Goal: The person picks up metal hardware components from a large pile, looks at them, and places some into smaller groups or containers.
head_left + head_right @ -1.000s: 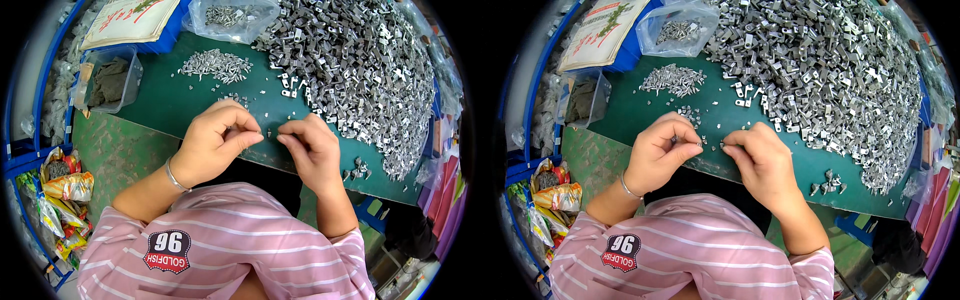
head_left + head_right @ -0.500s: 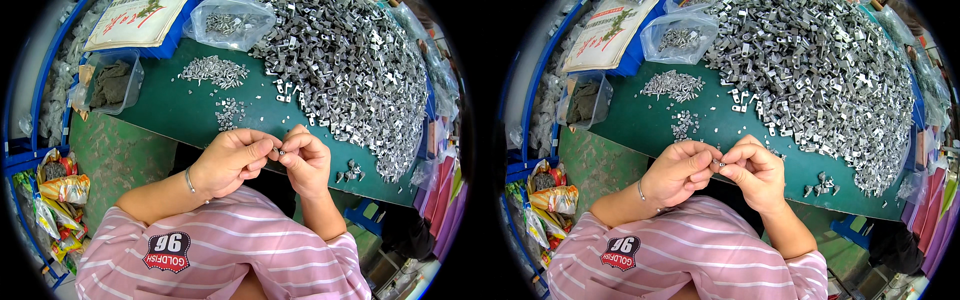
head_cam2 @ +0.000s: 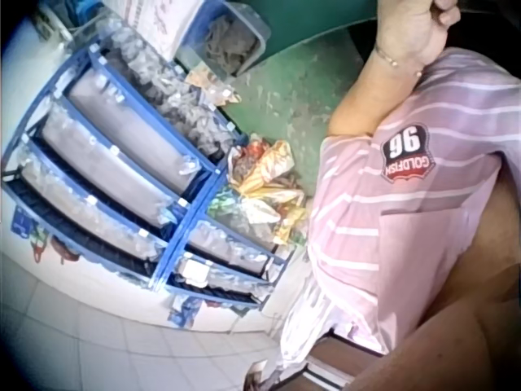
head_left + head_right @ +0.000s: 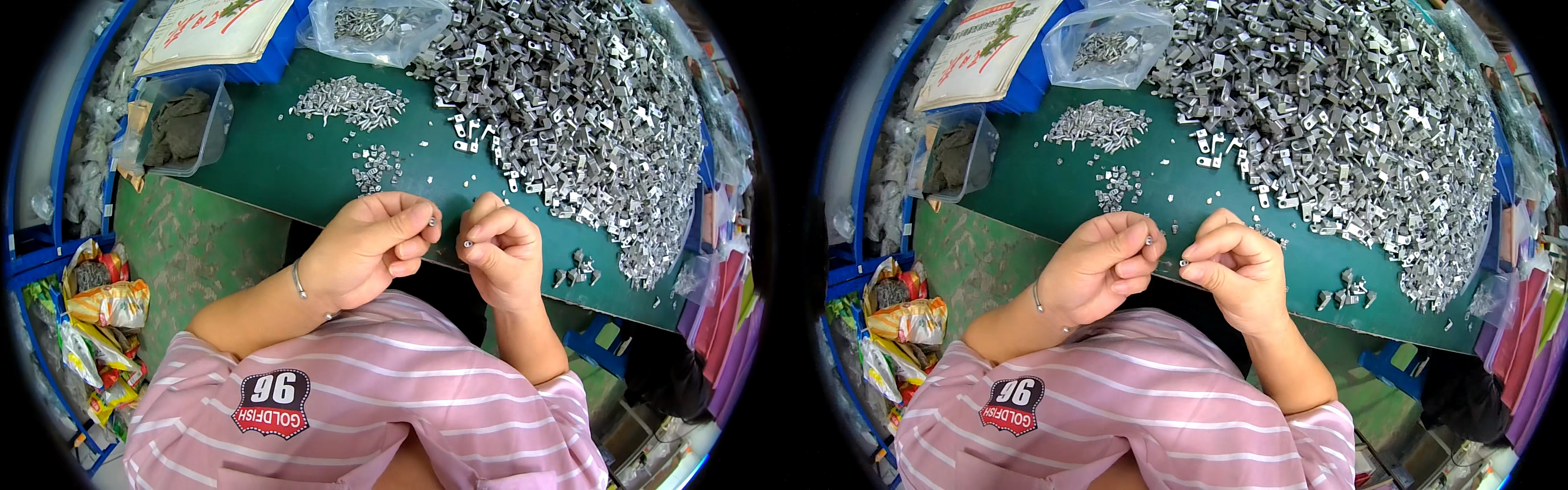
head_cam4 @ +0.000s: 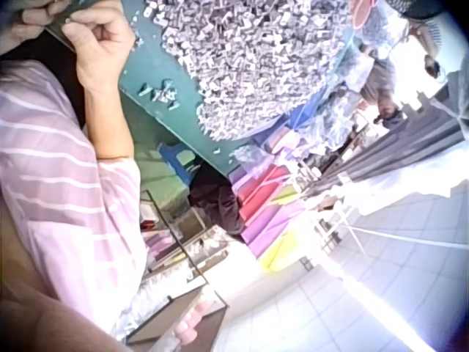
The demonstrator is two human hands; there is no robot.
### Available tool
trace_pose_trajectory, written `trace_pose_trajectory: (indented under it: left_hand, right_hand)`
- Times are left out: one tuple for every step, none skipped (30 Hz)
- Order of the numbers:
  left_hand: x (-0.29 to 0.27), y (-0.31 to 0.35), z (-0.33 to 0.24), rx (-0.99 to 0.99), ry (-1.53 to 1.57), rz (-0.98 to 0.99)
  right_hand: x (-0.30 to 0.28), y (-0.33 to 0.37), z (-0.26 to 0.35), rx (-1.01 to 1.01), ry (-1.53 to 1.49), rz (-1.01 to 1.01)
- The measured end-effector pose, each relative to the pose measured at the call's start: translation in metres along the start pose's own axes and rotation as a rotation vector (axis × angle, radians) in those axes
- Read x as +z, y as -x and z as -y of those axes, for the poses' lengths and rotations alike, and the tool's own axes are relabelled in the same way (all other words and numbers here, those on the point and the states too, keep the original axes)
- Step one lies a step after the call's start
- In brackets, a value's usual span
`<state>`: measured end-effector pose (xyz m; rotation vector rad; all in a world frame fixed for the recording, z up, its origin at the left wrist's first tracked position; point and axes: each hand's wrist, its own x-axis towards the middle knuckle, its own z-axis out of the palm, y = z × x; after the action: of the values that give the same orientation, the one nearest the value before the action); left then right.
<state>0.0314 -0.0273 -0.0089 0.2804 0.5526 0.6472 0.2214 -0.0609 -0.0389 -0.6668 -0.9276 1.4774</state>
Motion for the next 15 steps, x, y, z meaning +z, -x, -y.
trace_pose_trajectory:
  left_hand:
    - [0.000,0.001,-0.001,0.010,-0.010,-0.020]
    - [0.000,0.002,-0.002,0.020,-0.019,-0.040]
    - [-0.001,0.002,-0.002,0.033,-0.027,-0.031]
    - [-0.003,0.002,-0.001,0.038,-0.035,-0.019]
    - [-0.005,0.002,-0.001,0.043,-0.042,-0.007]
    - [-0.007,0.002,-0.001,0.047,-0.049,0.006]
    - [-0.009,0.004,-0.003,0.059,-0.028,0.014]
    - [-0.012,0.006,-0.005,0.071,-0.007,0.023]
    - [-0.014,0.008,-0.008,0.084,0.014,0.032]
    - [-0.015,0.009,-0.012,0.104,0.014,0.000]
    - [-0.014,0.010,-0.017,0.124,0.014,-0.031]
    - [-0.014,0.011,-0.022,0.143,0.015,-0.062]
    - [-0.016,0.012,-0.024,0.169,0.071,-0.083]
    - [-0.014,0.014,-0.029,0.153,0.132,-0.120]
    - [-0.022,0.013,-0.034,0.178,0.041,-0.045]
  right_hand:
    - [0.000,0.000,0.000,0.009,-0.026,0.005]
    - [0.000,0.000,0.001,0.018,-0.052,0.009]
    - [0.000,0.000,0.001,0.027,-0.079,0.014]
    - [0.001,0.001,0.000,0.020,-0.085,0.013]
    - [0.001,0.002,-0.001,0.013,-0.091,0.012]
    - [0.001,0.003,-0.002,0.007,-0.097,0.011]
    - [0.002,0.002,0.001,0.068,-0.231,0.005]
    - [0.004,0.001,0.006,0.129,-0.366,-0.003]
    - [0.004,0.001,0.010,0.190,-0.500,-0.010]
    - [0.000,0.001,0.011,0.180,-0.485,-0.013]
    - [-0.003,0.000,0.015,0.201,-0.422,-0.065]
    - [-0.004,-0.003,0.022,0.221,-0.359,-0.116]
    - [-0.003,-0.004,0.026,0.245,-0.215,-0.170]
    - [-0.005,-0.006,0.030,0.294,-0.022,-0.202]
    - [0.001,-0.008,0.028,0.217,0.238,-0.195]
